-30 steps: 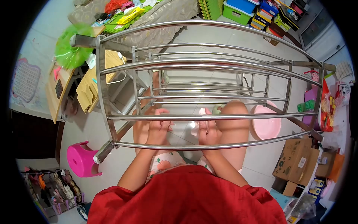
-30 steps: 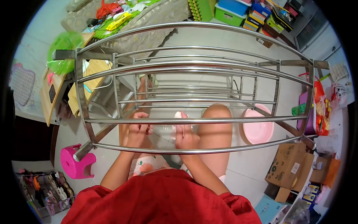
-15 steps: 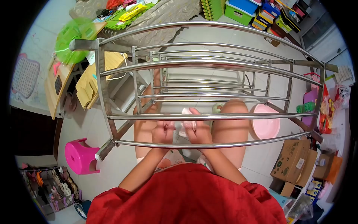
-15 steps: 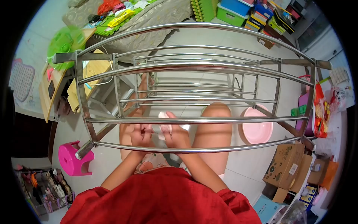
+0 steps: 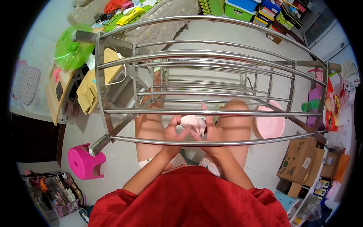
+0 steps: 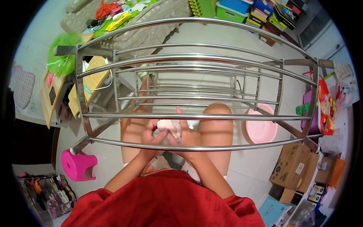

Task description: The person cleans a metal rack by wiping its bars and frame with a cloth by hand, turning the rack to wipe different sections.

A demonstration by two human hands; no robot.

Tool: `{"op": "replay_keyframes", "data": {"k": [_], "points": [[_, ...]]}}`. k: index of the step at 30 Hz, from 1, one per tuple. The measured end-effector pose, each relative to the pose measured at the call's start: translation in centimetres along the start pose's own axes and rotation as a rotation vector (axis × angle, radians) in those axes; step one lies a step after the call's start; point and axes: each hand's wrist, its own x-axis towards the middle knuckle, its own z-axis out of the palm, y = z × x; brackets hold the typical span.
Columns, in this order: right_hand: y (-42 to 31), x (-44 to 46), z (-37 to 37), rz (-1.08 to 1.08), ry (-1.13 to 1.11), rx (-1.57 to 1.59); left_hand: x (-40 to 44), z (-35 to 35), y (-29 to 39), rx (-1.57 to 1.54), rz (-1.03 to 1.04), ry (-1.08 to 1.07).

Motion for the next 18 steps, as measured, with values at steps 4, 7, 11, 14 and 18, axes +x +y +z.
{"op": "replay_keyframes", "data": {"k": [4, 7, 11, 14, 18], "points": [[2.2, -0.1, -1.4, -0.104, 0.174, 0.16, -0.5, 0.0, -0.5, -0.032, 0.031, 0.063], [2.9, 0.5, -1.8, -0.403, 0.659, -0.03, 0.1, -0.6, -0.1, -0.158, 0.034, 0.109], [2.9, 2.6, -2.2, -0.36, 0.457, -0.139, 3.3, -0.8, 1.6, 0.135, 0.231, 0.198], [4.0, 2.7, -1.2, -0.359, 0.367, -0.42, 5.4, -0.8, 1.2, 0.494, 0.361, 0.307], [4.3, 2.6, -0.7, -0.385, 0.398, -0.416, 5.3, -0.8, 2.1, 0.774, 0.755, 0.106]]}}
